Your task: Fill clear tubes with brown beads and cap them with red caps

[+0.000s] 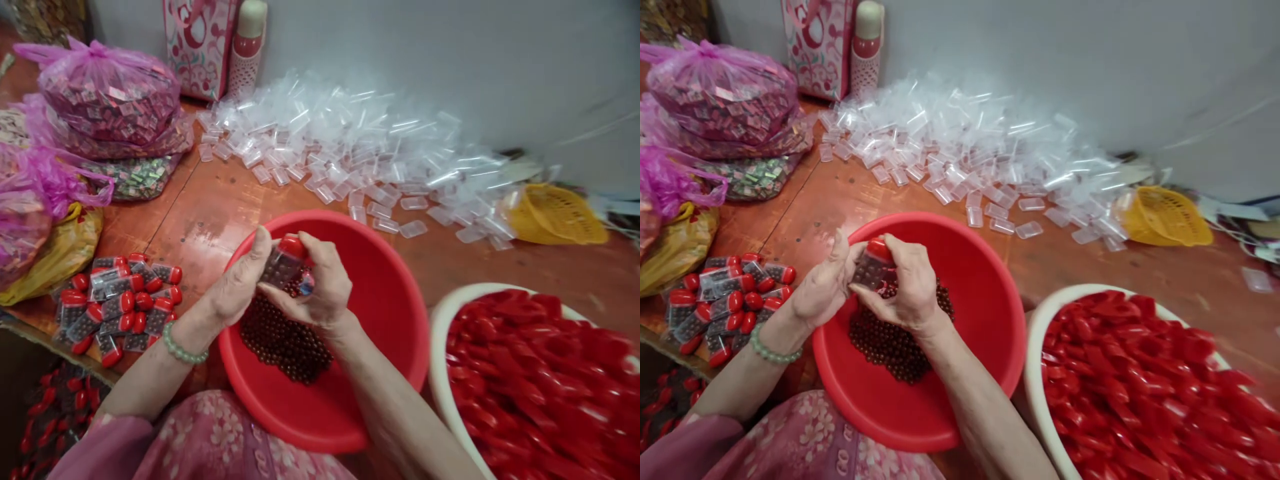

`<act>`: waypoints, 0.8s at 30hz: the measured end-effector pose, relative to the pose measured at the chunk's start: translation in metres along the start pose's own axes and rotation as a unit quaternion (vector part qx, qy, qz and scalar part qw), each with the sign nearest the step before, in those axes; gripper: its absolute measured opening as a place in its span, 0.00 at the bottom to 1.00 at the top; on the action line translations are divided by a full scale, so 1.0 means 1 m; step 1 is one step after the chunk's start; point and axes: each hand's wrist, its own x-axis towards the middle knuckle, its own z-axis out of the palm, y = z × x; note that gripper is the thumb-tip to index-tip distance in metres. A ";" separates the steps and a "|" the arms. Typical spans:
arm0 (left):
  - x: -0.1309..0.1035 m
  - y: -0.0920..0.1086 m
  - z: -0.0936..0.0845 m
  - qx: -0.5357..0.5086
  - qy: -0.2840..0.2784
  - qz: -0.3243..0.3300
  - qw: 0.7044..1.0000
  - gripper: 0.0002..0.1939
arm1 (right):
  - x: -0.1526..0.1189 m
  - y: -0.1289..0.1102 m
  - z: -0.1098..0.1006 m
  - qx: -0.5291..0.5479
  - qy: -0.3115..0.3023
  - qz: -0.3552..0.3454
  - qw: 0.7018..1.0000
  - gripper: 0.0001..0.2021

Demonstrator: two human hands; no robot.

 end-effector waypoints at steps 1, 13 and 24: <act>0.003 0.000 -0.003 -0.004 0.006 -0.004 1.000 0.34 | 0.003 0.000 0.000 0.003 -0.016 -0.009 1.000 0.41; 0.012 -0.006 -0.033 -0.039 0.048 -0.010 0.998 0.35 | 0.023 -0.004 0.008 0.069 -0.081 -0.009 0.994 0.39; 0.018 0.001 -0.040 -0.141 0.010 -0.133 0.981 0.38 | 0.020 -0.006 0.019 0.069 -0.117 -0.042 0.990 0.35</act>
